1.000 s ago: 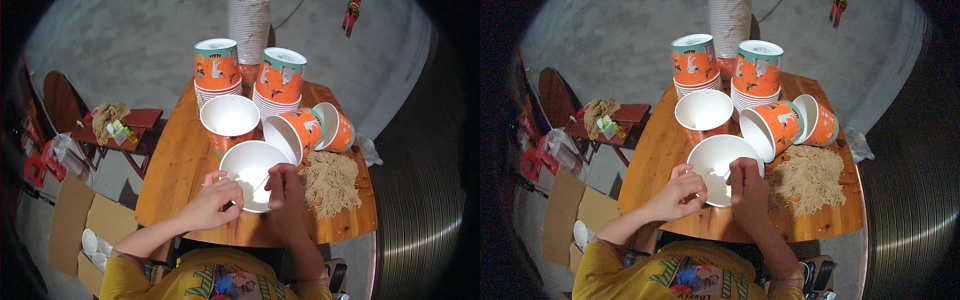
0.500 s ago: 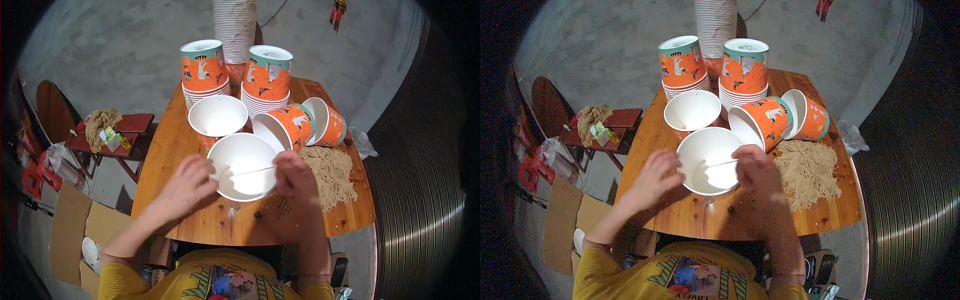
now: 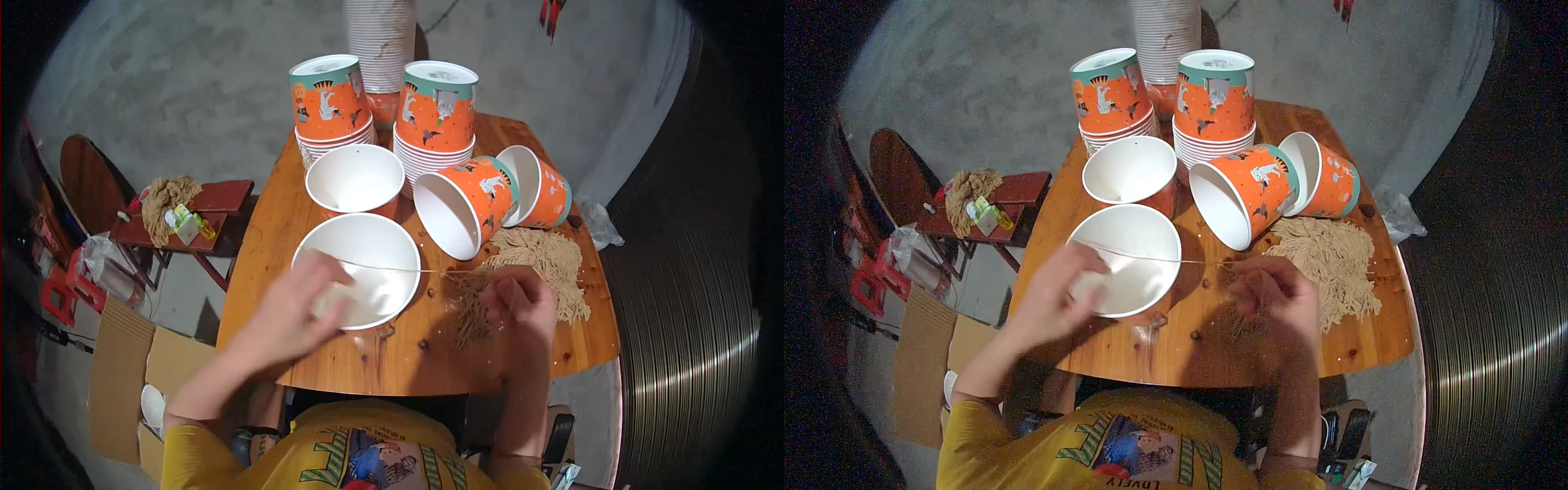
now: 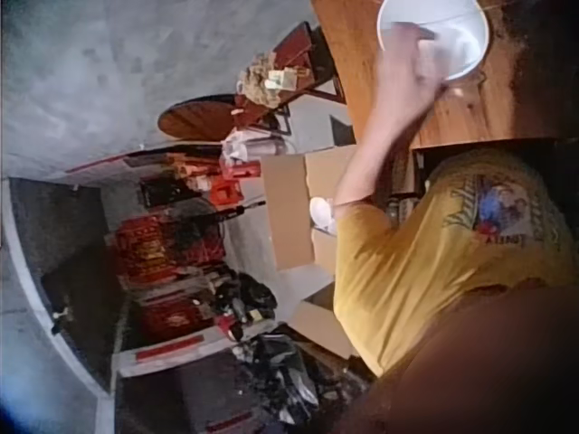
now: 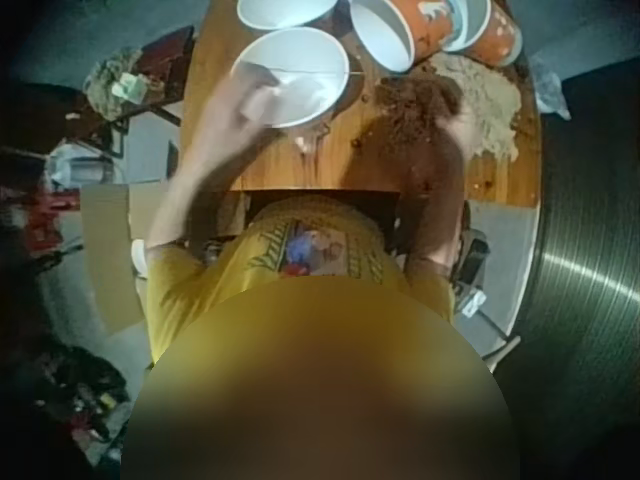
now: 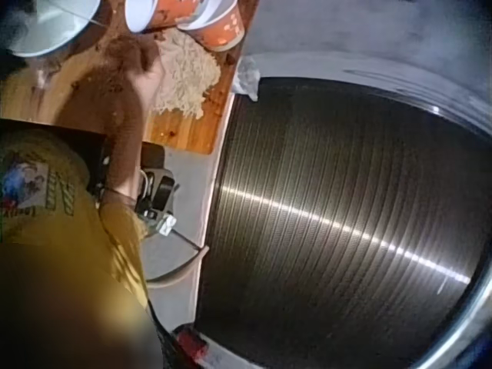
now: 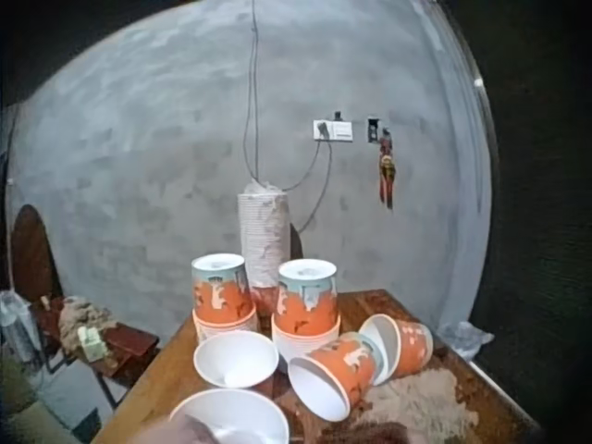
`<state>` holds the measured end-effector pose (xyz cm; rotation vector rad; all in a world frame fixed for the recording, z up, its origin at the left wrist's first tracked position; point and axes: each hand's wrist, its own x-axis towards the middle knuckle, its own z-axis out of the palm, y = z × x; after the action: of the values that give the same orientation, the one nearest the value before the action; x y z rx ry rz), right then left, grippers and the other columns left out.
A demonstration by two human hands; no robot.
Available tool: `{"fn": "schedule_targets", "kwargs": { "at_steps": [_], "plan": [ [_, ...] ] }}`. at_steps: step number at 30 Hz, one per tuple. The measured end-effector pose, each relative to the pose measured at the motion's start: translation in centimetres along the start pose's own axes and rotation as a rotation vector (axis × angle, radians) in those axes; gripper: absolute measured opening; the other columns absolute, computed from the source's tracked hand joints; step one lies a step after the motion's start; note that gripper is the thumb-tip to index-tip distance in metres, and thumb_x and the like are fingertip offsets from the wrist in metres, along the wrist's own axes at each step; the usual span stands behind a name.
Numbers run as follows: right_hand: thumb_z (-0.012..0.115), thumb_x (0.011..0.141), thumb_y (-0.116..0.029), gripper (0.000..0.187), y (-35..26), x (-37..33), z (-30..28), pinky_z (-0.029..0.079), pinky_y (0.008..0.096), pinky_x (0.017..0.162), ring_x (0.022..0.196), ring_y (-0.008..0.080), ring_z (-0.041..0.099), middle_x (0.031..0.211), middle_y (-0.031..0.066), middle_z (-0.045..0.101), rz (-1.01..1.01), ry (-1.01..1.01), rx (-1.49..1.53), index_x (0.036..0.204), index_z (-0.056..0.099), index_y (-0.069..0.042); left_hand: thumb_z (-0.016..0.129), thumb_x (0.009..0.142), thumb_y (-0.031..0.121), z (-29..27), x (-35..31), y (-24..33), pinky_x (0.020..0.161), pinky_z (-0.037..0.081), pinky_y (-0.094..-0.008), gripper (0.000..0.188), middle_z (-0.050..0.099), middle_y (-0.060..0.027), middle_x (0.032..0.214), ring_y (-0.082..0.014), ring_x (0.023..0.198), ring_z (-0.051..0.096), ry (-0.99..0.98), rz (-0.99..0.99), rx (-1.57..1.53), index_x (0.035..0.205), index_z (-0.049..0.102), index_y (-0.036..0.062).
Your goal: Bundling stacks of paper cups using rubber bands.
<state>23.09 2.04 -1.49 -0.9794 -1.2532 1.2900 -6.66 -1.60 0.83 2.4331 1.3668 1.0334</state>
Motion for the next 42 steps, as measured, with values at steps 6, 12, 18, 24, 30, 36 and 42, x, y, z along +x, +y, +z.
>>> {"fn": "schedule_targets", "kwargs": {
  "at_steps": [6,12,18,24,30,36,42],
  "plan": [
    [0.049,0.095,-0.019,0.016,-1.0,0.6,4.2,0.043,0.0268,0.066,0.074,0.0145,0.053,0.088,0.0074,0.056,-0.37,0.001,0.156,0.089,0.052,-0.004,0.061,0.085,0.015,1.7,0.9,2.2,0.074,0.049,-0.0413,0.023,0.062,-0.0171,0.093,-0.0352,0.086,0.061,-0.321,-0.291,-0.159,0.104,0.057,0.0017],
    [0.039,0.099,-0.025,0.024,0.9,2.1,4.7,0.039,0.0272,0.059,0.057,0.0096,0.036,0.073,0.0014,0.038,-0.274,-0.136,0.783,0.083,0.047,-0.009,0.059,0.085,0.003,-1.9,1.2,1.1,0.067,0.047,-0.0248,0.017,0.059,-0.0027,0.081,-0.0074,0.074,0.055,-0.296,-0.535,-0.532,0.101,0.057,-0.0004],
    [0.045,0.097,-0.018,0.013,2.0,1.1,7.1,0.041,0.0242,0.053,0.052,0.0102,0.043,0.066,0.0009,0.049,-0.231,-0.229,0.424,0.094,0.051,-0.007,0.06,0.082,0.001,-2.8,1.1,0.4,0.068,0.043,-0.0216,0.015,0.053,0.0039,0.081,-0.0056,0.073,0.049,-0.308,-0.631,-0.694,0.096,0.055,0.004],
    [0.048,0.094,-0.004,0.01,3.7,0.9,8.9,0.051,0.0255,0.058,0.065,0.0116,0.061,0.085,0.0095,0.065,-0.331,-0.283,-0.12,0.1,0.055,-0.002,0.059,0.079,-0.001,-2.7,1.1,-1.4,0.07,0.039,-0.0205,0.014,0.048,0.0055,0.08,-0.004,0.075,0.044,-0.324,-0.556,-0.697,0.091,0.053,0.0053],
    [0.048,0.092,0.0,0.007,3.4,1.1,9.1,0.055,0.0275,0.064,0.072,0.0156,0.065,0.098,0.0135,0.065,-0.471,-0.278,-0.161,0.092,0.055,0.0,0.058,0.079,-0.001,-2.9,1.4,-1.7,0.067,0.038,-0.02,0.014,0.047,0.006,0.08,-0.0036,0.075,0.044,-0.355,-0.617,-0.727,0.091,0.053,0.0054],
    [0.047,0.092,0.002,0.007,3.6,1.1,9.3,0.054,0.0303,0.071,0.08,0.0183,0.068,0.1,0.017,0.065,-0.536,-0.296,-0.185,0.09,0.054,0.001,0.058,0.08,0.0,-3.6,1.7,-1.6,0.066,0.038,-0.0188,0.016,0.05,0.0063,0.082,-0.0026,0.076,0.047,-0.308,-0.677,-0.9,0.096,0.056,0.0051],
    [0.047,0.092,0.0,0.008,3.7,0.9,9.7,0.054,0.0303,0.071,0.079,0.0187,0.068,0.103,0.0187,0.066,-0.648,-0.32,-0.208,0.088,0.053,0.001,0.058,0.08,-0.001,-4.1,2.2,-0.8,0.068,0.04,-0.0177,0.025,0.053,0.0066,0.087,-0.0023,0.079,0.05,-0.303,-0.748,-0.917,0.104,0.058,0.0058]
  ]
}}
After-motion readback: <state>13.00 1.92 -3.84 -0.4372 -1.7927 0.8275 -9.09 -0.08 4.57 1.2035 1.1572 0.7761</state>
